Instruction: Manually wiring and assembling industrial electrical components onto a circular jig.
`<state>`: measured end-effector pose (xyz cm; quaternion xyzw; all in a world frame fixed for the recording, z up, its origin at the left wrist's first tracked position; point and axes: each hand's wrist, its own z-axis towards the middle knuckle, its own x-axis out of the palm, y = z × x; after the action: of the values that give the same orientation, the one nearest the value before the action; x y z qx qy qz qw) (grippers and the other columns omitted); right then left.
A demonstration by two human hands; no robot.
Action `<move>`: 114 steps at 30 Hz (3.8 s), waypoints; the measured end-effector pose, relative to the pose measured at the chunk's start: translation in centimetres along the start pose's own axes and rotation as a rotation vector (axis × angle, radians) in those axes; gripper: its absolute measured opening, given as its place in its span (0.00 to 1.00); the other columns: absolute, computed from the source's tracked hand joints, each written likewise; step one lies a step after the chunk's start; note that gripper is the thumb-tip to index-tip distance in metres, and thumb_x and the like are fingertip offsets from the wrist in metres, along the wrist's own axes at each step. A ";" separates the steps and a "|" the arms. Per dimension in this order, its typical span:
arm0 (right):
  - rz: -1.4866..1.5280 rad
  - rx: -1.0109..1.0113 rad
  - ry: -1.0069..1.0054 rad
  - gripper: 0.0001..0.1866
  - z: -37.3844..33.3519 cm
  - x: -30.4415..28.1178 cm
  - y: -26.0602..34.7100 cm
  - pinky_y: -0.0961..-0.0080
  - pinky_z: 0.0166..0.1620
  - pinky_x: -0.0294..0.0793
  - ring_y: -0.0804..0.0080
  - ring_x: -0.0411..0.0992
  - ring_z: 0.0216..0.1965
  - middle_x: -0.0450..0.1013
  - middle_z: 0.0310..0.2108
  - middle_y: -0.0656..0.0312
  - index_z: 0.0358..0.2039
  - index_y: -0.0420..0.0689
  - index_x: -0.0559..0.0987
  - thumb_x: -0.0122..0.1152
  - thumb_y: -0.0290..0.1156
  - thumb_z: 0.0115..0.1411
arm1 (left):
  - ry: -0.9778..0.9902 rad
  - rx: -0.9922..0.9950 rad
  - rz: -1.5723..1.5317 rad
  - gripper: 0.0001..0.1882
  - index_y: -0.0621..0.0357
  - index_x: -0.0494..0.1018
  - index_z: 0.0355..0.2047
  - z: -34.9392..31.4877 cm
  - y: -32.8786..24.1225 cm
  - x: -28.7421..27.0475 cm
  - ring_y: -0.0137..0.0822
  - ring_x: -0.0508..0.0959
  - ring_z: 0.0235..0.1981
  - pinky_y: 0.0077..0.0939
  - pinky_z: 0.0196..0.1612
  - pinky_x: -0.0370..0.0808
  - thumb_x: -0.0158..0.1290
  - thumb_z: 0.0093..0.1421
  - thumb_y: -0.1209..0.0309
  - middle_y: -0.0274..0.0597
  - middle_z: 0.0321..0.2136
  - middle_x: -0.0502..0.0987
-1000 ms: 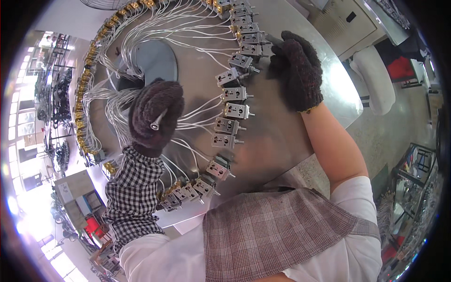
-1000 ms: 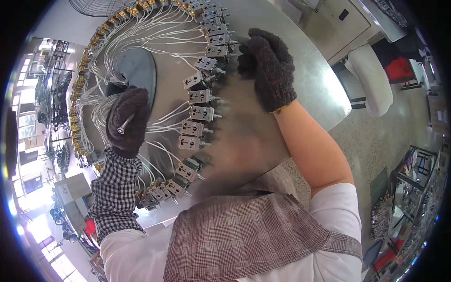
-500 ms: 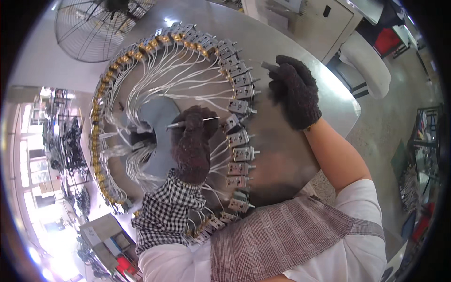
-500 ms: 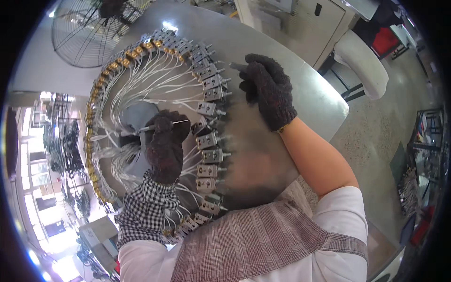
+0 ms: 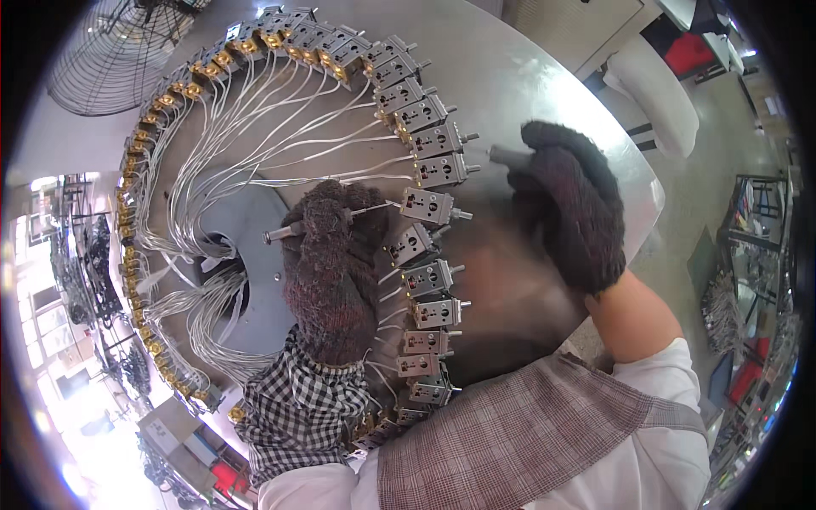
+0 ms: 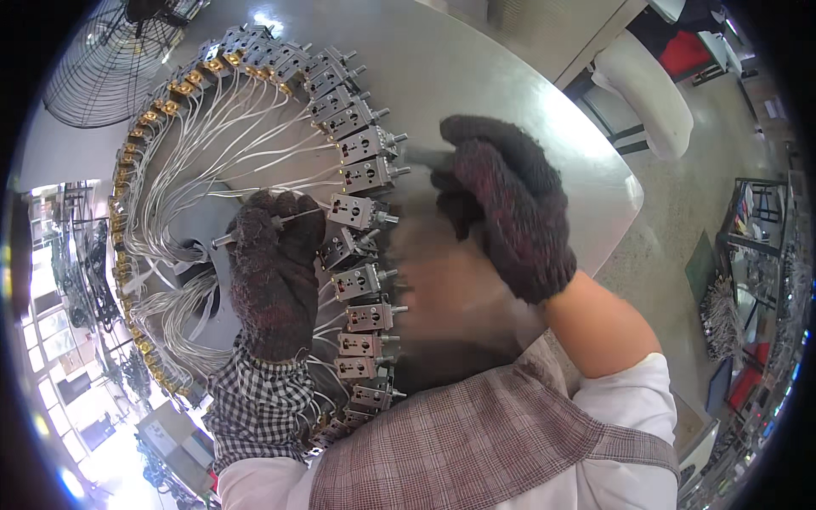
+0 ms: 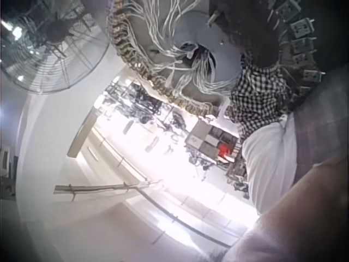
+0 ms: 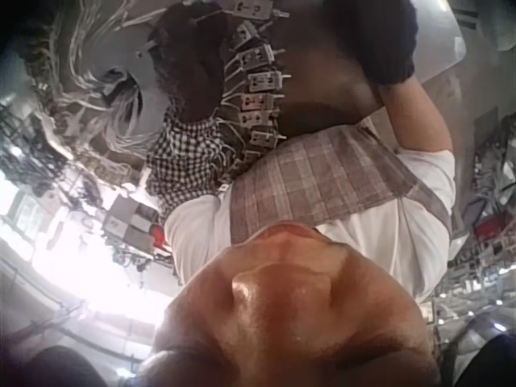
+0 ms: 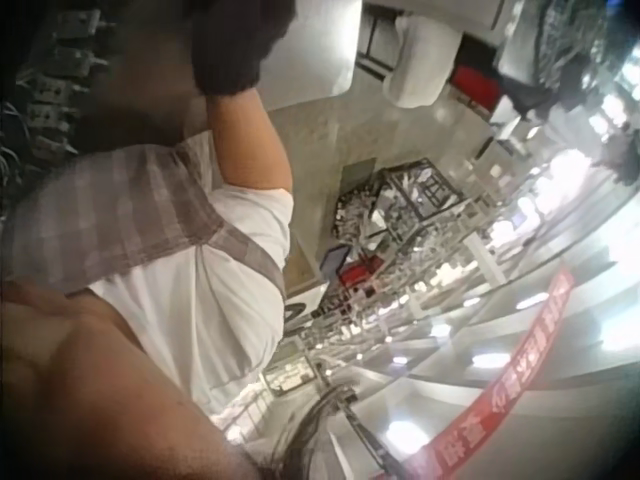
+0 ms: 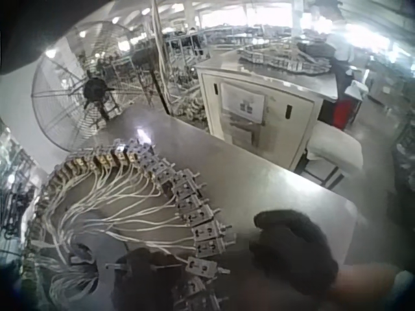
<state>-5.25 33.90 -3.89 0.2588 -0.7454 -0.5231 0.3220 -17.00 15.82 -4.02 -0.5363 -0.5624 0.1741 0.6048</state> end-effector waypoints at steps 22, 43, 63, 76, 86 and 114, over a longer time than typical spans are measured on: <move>-0.038 -0.022 0.001 0.13 -4.4 0.4 -2.3 0.83 0.25 0.69 0.78 0.70 0.25 0.72 0.30 0.58 0.43 0.39 0.70 0.50 0.26 0.57 | 0.023 -0.167 0.003 0.12 0.59 0.66 0.39 0.0 -0.5 1.5 0.39 0.74 0.37 0.36 0.40 0.73 0.47 0.58 0.66 0.42 0.33 0.73; -0.404 -0.540 -0.041 0.19 -4.6 0.5 -3.4 0.69 0.41 0.70 0.64 0.70 0.38 0.67 0.42 0.49 0.48 0.35 0.64 0.50 0.23 0.55 | -0.018 -0.210 -0.008 0.11 0.61 0.66 0.38 0.0 -0.6 2.3 0.39 0.75 0.33 0.36 0.33 0.77 0.49 0.57 0.68 0.44 0.29 0.72; 0.105 0.055 -0.093 0.14 -4.8 0.9 -2.3 0.83 0.18 0.65 0.80 0.66 0.17 0.71 0.23 0.60 0.42 0.39 0.71 0.49 0.34 0.59 | 0.134 -0.231 0.027 0.12 0.62 0.65 0.40 0.1 -0.6 1.3 0.40 0.72 0.41 0.35 0.45 0.71 0.46 0.56 0.72 0.43 0.37 0.70; 0.101 0.074 -0.067 0.14 -4.8 0.0 -2.1 0.86 0.18 0.66 0.81 0.69 0.20 0.71 0.24 0.63 0.40 0.41 0.73 0.53 0.36 0.57 | 0.171 -0.132 0.127 0.15 0.63 0.64 0.44 -0.1 -0.5 1.2 0.41 0.72 0.41 0.35 0.46 0.71 0.45 0.57 0.71 0.48 0.39 0.71; -0.237 -0.435 -0.080 0.17 -5.0 -0.2 -3.2 0.85 0.24 0.65 0.81 0.66 0.24 0.70 0.25 0.62 0.46 0.40 0.69 0.49 0.33 0.58 | 0.114 -0.090 0.135 0.12 0.62 0.66 0.40 -0.3 -0.7 2.0 0.42 0.75 0.37 0.39 0.40 0.75 0.45 0.57 0.69 0.48 0.34 0.72; -0.130 -0.214 -0.065 0.15 -5.5 -0.2 -1.9 0.82 0.26 0.68 0.79 0.68 0.23 0.71 0.27 0.61 0.44 0.41 0.70 0.50 0.32 0.58 | 0.131 -0.078 0.167 0.13 0.61 0.65 0.41 -0.7 -0.5 2.1 0.40 0.74 0.37 0.39 0.41 0.74 0.44 0.59 0.67 0.46 0.35 0.72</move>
<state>-0.92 30.10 -4.37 0.2535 -0.6770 -0.6277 0.2889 -15.97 17.04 -2.36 -0.6147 -0.4812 0.1663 0.6024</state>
